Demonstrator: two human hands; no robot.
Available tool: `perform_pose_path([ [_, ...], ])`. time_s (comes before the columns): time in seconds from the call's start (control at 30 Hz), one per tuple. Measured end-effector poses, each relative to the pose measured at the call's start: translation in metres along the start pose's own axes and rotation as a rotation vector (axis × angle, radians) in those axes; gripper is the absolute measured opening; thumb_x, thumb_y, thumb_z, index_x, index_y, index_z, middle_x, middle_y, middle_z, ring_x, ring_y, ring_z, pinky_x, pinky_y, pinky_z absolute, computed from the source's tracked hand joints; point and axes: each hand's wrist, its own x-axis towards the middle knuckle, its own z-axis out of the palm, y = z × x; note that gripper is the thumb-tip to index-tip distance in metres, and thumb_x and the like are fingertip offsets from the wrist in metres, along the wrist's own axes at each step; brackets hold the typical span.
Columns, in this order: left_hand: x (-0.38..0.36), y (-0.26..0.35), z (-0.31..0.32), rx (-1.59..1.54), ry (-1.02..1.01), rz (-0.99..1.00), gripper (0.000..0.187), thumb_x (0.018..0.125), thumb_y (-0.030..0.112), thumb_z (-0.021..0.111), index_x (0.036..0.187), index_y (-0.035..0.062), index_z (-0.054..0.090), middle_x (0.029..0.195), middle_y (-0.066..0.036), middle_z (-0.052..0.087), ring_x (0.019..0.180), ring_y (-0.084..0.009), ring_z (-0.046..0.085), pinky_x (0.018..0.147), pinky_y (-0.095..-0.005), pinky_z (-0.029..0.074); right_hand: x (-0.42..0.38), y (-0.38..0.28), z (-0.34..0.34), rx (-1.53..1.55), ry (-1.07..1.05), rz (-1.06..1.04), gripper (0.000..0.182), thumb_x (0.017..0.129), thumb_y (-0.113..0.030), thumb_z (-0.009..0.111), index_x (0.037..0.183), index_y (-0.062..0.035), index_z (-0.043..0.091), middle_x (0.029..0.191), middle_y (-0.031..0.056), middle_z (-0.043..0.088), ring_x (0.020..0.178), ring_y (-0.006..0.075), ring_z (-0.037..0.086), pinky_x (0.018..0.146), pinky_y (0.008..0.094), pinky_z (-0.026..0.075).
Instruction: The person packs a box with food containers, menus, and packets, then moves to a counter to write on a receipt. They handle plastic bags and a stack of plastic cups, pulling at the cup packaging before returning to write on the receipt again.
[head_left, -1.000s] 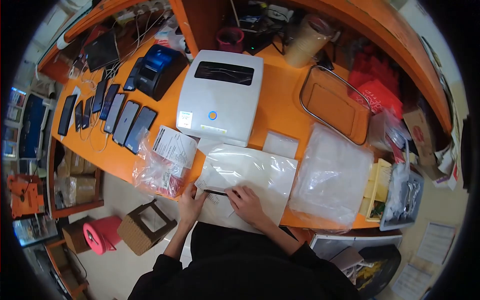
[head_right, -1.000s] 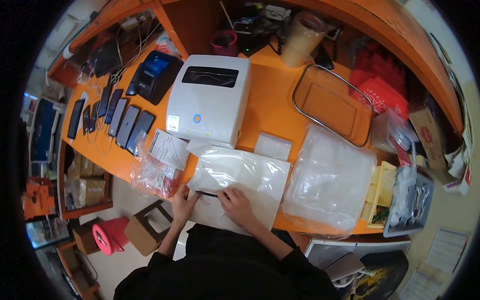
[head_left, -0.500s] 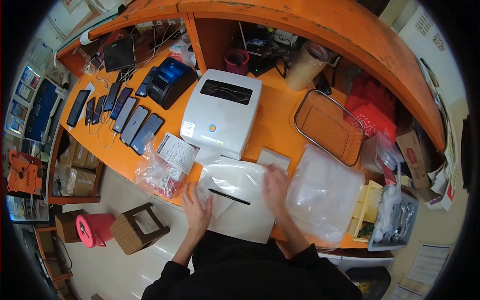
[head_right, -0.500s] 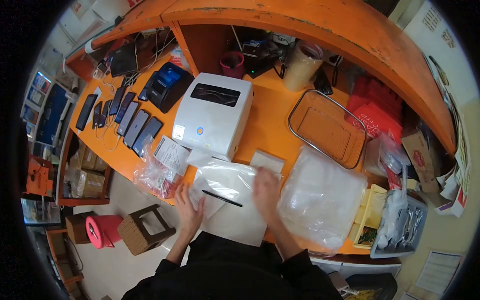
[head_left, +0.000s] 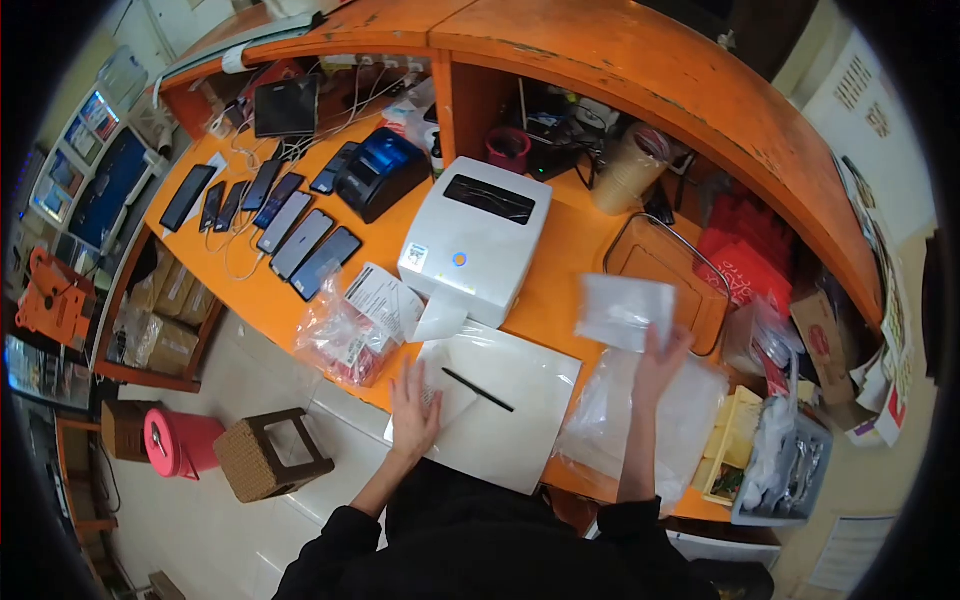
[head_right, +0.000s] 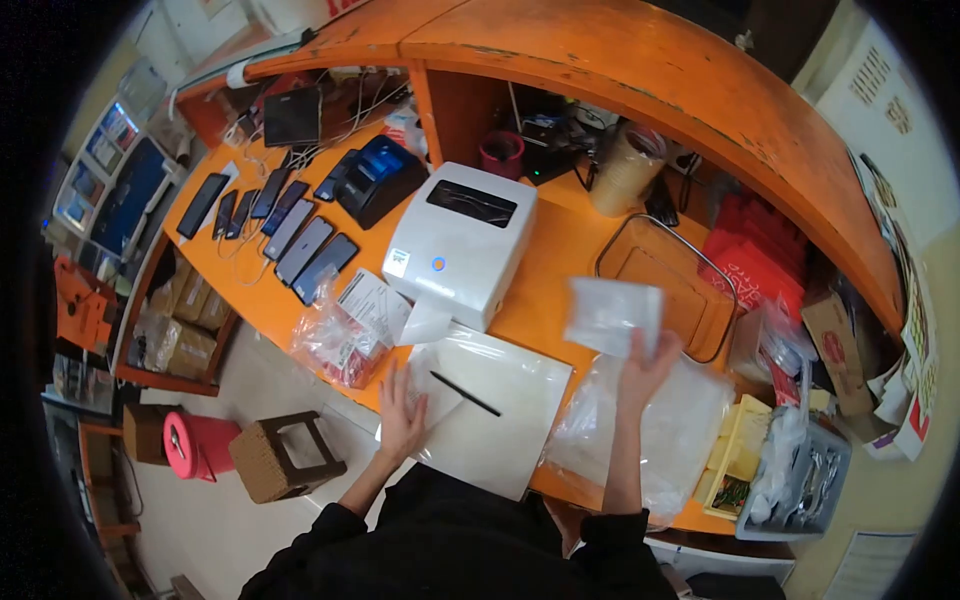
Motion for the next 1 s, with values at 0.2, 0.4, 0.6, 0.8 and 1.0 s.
perform_pose_path([
  [0.2,-0.014,-0.017,-0.006,-0.078,0.173,-0.072,0.059,0.078,0.019,0.063,0.127,0.0023,0.035,0.130,-0.024,0.031,0.118,-0.0403,0.033,0.098,-0.0449,0.029,-0.027,-0.033,-0.026,0.480,0.020,0.569,0.031,0.084,-0.014,0.060,0.107,-0.0065,0.040,0.100,0.0077,0.056,0.083,0.0118,0.054,0.064,0.0261,0.045],
  [0.4,-0.013,0.014,-0.005,-0.102,0.159,-0.038,0.051,0.079,0.017,0.062,0.124,0.0027,0.041,0.129,-0.022,0.034,0.119,-0.0367,0.035,0.098,-0.0418,0.031,-0.076,-0.020,-0.014,0.637,-0.120,0.791,0.028,0.085,-0.013,0.059,0.107,-0.0074,0.042,0.095,0.0059,0.058,0.083,0.0118,0.056,0.067,0.0259,0.047],
  [0.6,0.011,0.069,-0.028,-1.020,-0.163,-0.270,0.046,0.084,0.022,0.060,0.122,0.0000,0.045,0.115,-0.010,0.052,0.104,-0.0158,0.051,0.088,-0.0295,0.043,-0.067,-0.071,-0.016,0.786,-0.258,0.787,0.031,0.087,-0.014,0.055,0.114,-0.0054,0.041,0.097,0.0063,0.058,0.086,0.0122,0.057,0.071,0.0249,0.048],
  [0.8,0.024,0.099,-0.032,-1.299,-0.417,-0.440,0.020,0.084,0.016,0.061,0.098,0.0022,0.062,0.075,0.002,0.061,0.064,-0.0023,0.052,0.054,-0.0159,0.040,-0.064,-0.090,-0.026,0.820,-0.399,0.632,0.029,0.090,-0.013,0.050,0.116,-0.0045,0.042,0.103,0.0060,0.056,0.095,0.0149,0.056,0.081,0.0277,0.047],
  [1.0,0.029,0.121,-0.026,-1.351,-0.450,-0.349,0.006,0.078,0.008,0.067,0.075,0.0049,0.064,0.064,0.004,0.057,0.053,-0.0012,0.045,0.049,-0.0174,0.034,-0.074,-0.091,-0.042,0.010,-0.492,0.172,0.037,0.082,-0.006,0.057,0.117,-0.0040,0.045,0.113,0.0084,0.051,0.098,0.0145,0.050,0.079,0.0251,0.042],
])
